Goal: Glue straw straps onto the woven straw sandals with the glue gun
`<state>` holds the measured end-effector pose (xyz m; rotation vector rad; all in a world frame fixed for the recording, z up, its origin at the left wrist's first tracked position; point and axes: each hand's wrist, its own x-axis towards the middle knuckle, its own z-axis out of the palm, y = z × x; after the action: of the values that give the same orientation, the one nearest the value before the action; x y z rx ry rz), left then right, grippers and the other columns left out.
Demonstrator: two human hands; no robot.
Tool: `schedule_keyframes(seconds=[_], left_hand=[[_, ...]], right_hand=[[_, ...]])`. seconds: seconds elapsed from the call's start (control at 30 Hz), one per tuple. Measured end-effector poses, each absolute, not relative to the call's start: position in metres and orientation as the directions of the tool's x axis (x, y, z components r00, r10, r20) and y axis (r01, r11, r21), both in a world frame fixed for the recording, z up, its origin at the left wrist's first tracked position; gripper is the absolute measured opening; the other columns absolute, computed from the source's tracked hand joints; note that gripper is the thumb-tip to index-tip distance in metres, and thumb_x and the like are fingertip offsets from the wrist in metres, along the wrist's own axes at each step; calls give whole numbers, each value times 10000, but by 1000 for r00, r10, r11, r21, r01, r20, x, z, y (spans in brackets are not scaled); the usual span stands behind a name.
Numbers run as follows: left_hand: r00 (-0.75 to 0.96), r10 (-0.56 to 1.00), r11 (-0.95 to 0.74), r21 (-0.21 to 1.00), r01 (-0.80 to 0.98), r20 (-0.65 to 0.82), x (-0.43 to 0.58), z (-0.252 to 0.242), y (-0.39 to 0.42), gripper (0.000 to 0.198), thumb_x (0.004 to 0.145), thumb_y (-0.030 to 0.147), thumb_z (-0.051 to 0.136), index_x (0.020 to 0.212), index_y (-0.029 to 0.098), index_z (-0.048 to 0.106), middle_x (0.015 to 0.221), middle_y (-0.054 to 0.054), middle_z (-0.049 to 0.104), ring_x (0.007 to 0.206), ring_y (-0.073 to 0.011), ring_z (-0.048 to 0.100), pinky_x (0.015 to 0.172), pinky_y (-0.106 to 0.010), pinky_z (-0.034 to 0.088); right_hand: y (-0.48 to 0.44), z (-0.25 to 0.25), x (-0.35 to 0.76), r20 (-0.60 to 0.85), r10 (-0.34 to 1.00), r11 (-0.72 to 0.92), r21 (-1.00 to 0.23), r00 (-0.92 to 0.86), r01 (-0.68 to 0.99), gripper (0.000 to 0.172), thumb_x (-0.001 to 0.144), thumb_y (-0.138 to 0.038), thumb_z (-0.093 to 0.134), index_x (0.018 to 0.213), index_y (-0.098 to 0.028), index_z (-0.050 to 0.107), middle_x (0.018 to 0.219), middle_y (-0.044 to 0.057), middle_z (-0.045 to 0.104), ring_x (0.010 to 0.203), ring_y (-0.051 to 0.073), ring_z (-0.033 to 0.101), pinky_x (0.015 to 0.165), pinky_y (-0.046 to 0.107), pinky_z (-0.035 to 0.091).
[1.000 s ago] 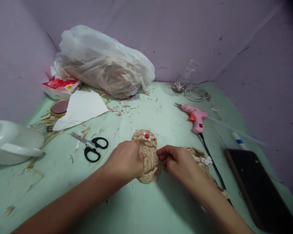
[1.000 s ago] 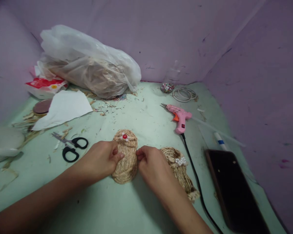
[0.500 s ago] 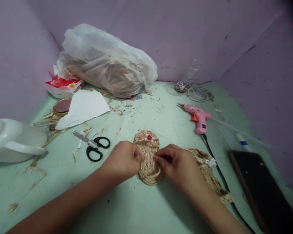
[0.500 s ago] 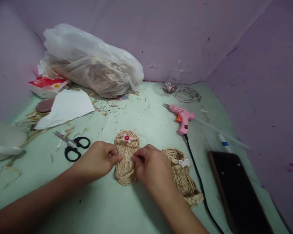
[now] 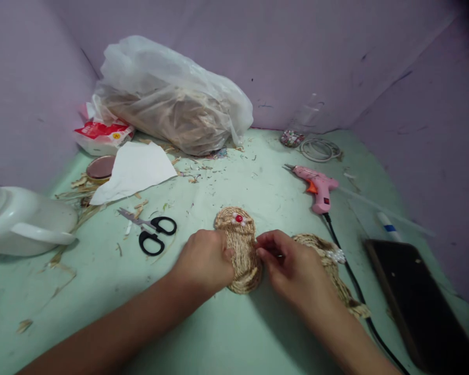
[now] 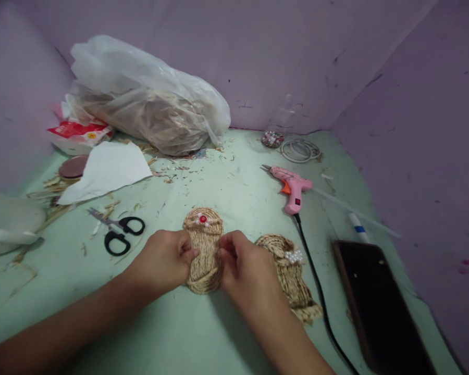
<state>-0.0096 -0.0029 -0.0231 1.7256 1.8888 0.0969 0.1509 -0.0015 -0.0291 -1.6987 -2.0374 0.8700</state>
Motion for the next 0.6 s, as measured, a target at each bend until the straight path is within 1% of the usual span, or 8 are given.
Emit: schedule_keyframes(seconds=[0.07,0.13,0.2,0.23,0.33,0.43,0.5,0.6], left_hand=[[7,940,152,436,887,-341,-11,-24,-4,163,708,266,473,565,189,488,570,-22,561,551,-147,506,508,-257,294],[49,939,123,465,876,-340,-13,-23,-4,204,729,266,457,543,183,469,558,-12,543,547,-133,488,509,-252,285],[127,919,94,522,847,-372,-16,-20,-7,264,761,278,420,518,178,446,537,2,510,530,-118,457,499,-246,269],[174,901,84,553,829,-397,-18,-18,-9,293,778,285,397,509,177,439,522,9,490,517,-111,438,490,-243,259],[247,852,63,559,827,-461,-26,-9,-21,342,788,316,384,478,175,411,467,31,404,462,-94,358,459,-240,226],[245,858,32,523,852,-451,-38,0,-32,329,783,334,406,495,181,443,455,40,399,449,-93,346,449,-231,236],[210,907,33,559,828,-364,-46,2,-36,268,794,327,407,603,195,540,510,36,493,483,-102,426,471,-223,294],[57,996,-9,543,840,-72,-56,-5,-35,195,798,289,428,795,198,601,709,0,615,634,-134,547,581,-243,387]], right_hand=[[-2,-28,154,-125,972,66,-666,-199,743,163,755,-144,470,862,-179,589,753,33,668,646,164,603,603,264,406],[-3,-26,153,-130,977,48,-631,-166,774,162,755,-155,470,844,-183,602,731,37,666,648,183,601,594,281,404],[-2,-25,152,-134,975,58,-624,-179,780,180,774,-168,445,848,-189,609,708,37,664,637,194,599,581,296,405],[-2,-24,151,-126,971,73,-648,-201,758,203,787,-165,424,871,-190,607,730,39,669,653,196,604,592,302,413],[-1,-23,154,-40,970,130,-752,-241,646,248,810,-156,390,958,-179,588,879,55,678,782,188,617,697,312,442],[-6,-21,160,89,979,182,-782,-182,596,247,835,-186,403,1012,-180,576,959,62,657,859,180,598,748,313,442],[-12,-21,164,181,972,234,-773,-148,590,220,852,-212,418,999,-190,580,937,55,645,854,172,582,742,304,436],[-20,-19,168,264,949,314,-737,-173,598,163,863,-232,445,909,-195,597,864,42,632,834,166,559,745,301,418]])
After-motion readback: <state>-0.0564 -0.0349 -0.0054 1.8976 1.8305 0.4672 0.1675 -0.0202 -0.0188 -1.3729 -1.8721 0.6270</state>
